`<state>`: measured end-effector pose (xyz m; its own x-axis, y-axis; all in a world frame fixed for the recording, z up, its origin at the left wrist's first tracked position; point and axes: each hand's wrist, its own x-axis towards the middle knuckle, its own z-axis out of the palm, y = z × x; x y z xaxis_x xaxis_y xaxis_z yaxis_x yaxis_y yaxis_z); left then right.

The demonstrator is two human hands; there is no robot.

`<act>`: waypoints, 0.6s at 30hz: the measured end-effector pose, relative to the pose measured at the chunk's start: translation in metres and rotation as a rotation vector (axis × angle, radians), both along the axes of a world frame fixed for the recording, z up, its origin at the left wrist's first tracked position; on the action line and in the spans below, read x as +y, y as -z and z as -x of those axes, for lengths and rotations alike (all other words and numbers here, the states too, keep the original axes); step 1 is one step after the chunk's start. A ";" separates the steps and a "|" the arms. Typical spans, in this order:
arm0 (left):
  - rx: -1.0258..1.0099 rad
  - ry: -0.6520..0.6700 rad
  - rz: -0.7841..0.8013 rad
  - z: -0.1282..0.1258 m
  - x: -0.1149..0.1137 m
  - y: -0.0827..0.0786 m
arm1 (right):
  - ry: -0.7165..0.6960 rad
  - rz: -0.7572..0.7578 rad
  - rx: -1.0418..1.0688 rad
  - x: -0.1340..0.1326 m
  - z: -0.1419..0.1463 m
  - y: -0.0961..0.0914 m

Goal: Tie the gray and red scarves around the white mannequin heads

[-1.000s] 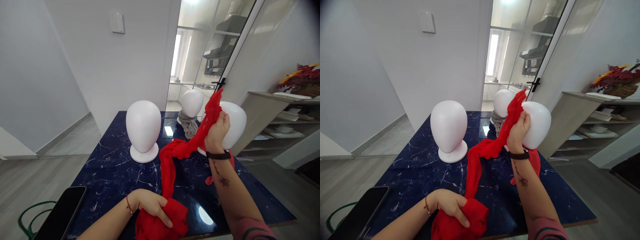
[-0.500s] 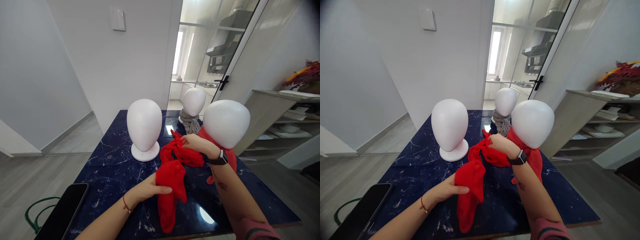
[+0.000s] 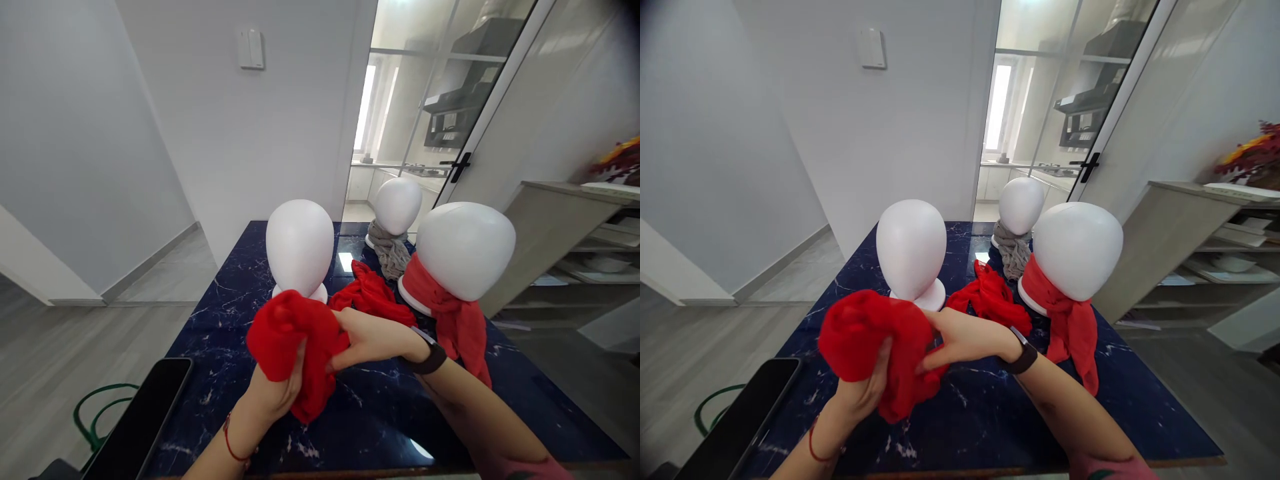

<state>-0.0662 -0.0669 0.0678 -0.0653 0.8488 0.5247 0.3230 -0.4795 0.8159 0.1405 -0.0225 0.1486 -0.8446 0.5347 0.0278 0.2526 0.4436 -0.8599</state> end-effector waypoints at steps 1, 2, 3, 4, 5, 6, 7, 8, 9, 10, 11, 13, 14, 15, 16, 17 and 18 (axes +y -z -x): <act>-0.013 -0.087 -0.017 0.001 0.000 0.002 | 0.022 0.014 0.006 0.003 0.000 0.002; -0.027 -0.176 -0.040 0.002 -0.001 0.003 | 0.041 0.033 0.011 0.006 0.000 0.003; -0.044 -0.266 -0.061 0.003 -0.002 0.002 | 0.054 0.057 0.014 0.009 -0.001 0.004; -0.067 -0.352 -0.066 0.004 -0.003 0.000 | 0.060 0.081 0.013 0.012 -0.002 0.005; -0.097 -0.427 -0.053 0.005 -0.005 -0.002 | 0.063 0.101 0.009 0.015 -0.003 0.006; -0.139 -0.484 -0.027 0.006 -0.006 -0.004 | 0.069 0.110 0.008 0.018 -0.005 0.006; -0.197 -0.526 0.003 0.008 -0.007 -0.005 | 0.078 0.110 0.007 0.021 -0.007 0.006; -0.268 -0.553 0.030 0.010 -0.008 -0.006 | 0.096 0.099 0.007 0.023 -0.010 0.006; -0.347 -0.559 0.048 0.012 -0.009 -0.005 | 0.119 0.075 0.003 0.025 -0.014 0.004; -0.424 -0.548 0.053 0.015 -0.010 -0.003 | 0.145 0.039 -0.011 0.027 -0.020 0.002; -0.495 -0.528 0.048 0.018 -0.011 0.000 | 0.173 -0.009 -0.044 0.029 -0.025 0.000; -0.612 -0.477 0.044 0.020 -0.012 0.005 | 0.258 -0.147 -0.173 0.030 -0.036 -0.004; -0.663 -0.441 0.050 0.019 -0.014 0.007 | 0.324 -0.236 -0.261 0.029 -0.039 -0.005; -0.712 -0.396 0.065 0.017 -0.015 0.008 | 0.400 -0.330 -0.351 0.028 -0.040 -0.005; -0.759 -0.343 0.085 0.014 -0.017 0.008 | 0.469 -0.418 -0.421 0.025 -0.037 -0.004; -0.803 -0.287 0.107 0.010 -0.019 0.007 | 0.509 -0.484 -0.458 0.021 -0.032 -0.001; -0.842 -0.232 0.127 0.005 -0.022 0.005 | 0.496 -0.515 -0.452 0.016 -0.023 0.004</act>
